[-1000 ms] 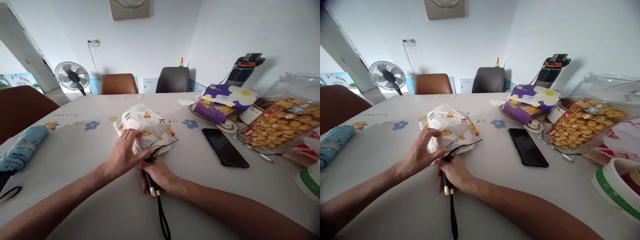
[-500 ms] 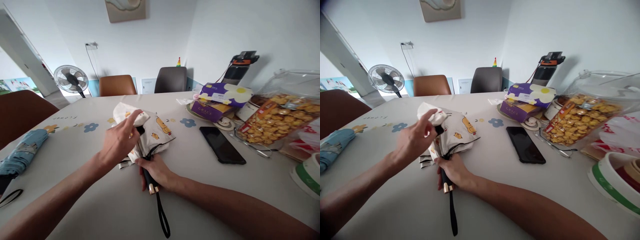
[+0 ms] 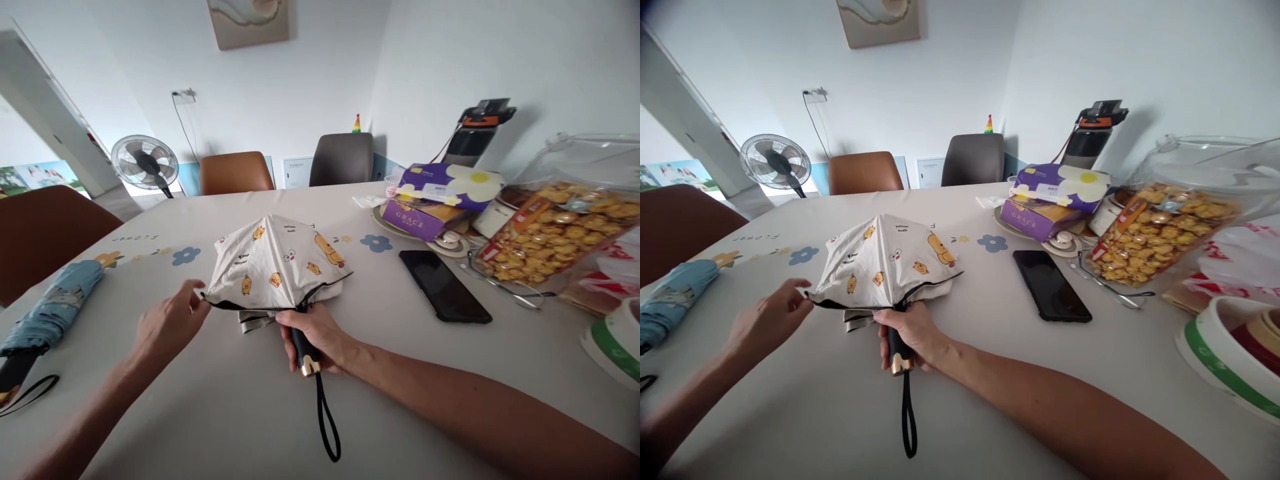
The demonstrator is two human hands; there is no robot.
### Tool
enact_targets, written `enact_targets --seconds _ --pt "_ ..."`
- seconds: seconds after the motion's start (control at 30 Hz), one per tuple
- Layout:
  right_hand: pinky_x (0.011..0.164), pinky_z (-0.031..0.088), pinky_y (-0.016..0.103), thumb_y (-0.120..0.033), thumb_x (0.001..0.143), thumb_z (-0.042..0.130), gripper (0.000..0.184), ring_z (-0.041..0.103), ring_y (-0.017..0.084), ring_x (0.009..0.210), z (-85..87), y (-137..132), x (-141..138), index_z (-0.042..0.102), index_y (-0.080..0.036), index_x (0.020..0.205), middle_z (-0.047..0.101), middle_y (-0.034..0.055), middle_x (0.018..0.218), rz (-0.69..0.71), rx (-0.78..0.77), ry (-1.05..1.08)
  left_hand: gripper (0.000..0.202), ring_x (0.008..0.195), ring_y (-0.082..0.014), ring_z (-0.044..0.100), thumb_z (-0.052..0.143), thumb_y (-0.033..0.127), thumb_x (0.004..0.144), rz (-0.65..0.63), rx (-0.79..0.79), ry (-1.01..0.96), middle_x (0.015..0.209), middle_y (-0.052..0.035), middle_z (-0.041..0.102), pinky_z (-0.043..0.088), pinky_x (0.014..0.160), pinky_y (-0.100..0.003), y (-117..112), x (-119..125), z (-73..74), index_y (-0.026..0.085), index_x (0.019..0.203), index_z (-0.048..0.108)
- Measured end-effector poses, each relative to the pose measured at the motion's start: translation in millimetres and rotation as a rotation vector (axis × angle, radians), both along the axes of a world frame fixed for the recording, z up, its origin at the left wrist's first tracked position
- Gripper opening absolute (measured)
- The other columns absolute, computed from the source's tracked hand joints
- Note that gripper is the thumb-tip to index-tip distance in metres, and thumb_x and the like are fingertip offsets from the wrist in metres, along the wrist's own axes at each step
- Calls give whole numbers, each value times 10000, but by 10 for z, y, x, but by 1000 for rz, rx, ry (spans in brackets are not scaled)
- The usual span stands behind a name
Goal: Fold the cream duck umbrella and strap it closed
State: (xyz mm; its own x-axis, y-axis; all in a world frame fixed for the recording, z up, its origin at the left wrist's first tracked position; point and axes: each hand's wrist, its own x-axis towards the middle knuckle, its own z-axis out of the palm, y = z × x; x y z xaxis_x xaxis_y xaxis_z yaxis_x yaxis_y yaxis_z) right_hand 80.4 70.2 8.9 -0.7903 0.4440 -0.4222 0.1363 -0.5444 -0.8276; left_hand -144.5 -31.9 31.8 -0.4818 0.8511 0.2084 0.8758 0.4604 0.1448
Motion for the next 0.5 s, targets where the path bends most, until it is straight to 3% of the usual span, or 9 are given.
enact_targets --seconds 0.1,0.2,0.3,0.37,0.5 --pt "283 374 206 -339 739 577 261 530 144 328 -13 10 -2 515 -143 579 548 16 404 -11 -9 12 256 712 -174 620 455 270 837 -44 240 184 823 -21 664 358 465 -225 48 148 129 231 1073 548" --pt "294 385 213 -322 734 578 263 521 140 323 -21 14 -6 526 -132 559 546 21 401 -31 -29 37 223 959 -178 590 493 208 846 -442 426 240 988 -34 665 465 728 -268 177 370 174 221 1047 588" --pt "307 402 218 -297 739 560 252 513 133 314 -21 17 0 531 -127 555 544 19 402 -46 -43 59 273 1121 -186 519 483 166 868 -826 411 202 1157 -41 625 400 961 -354 394 537 145 223 1118 577" --pt "308 398 212 -286 752 537 248 515 131 316 -23 20 11 533 -127 562 542 19 401 -40 -42 74 290 1223 -197 444 444 176 895 -911 364 124 1259 -54 569 369 1012 -382 558 595 98 211 1157 563" --pt "311 399 205 -295 771 524 244 517 128 320 -33 26 31 536 -130 591 546 15 404 -11 -51 114 302 1301 -206 367 391 243 926 -914 297 -61 1329 -59 516 313 1065 -436 791 623 -74 208 1181 550"
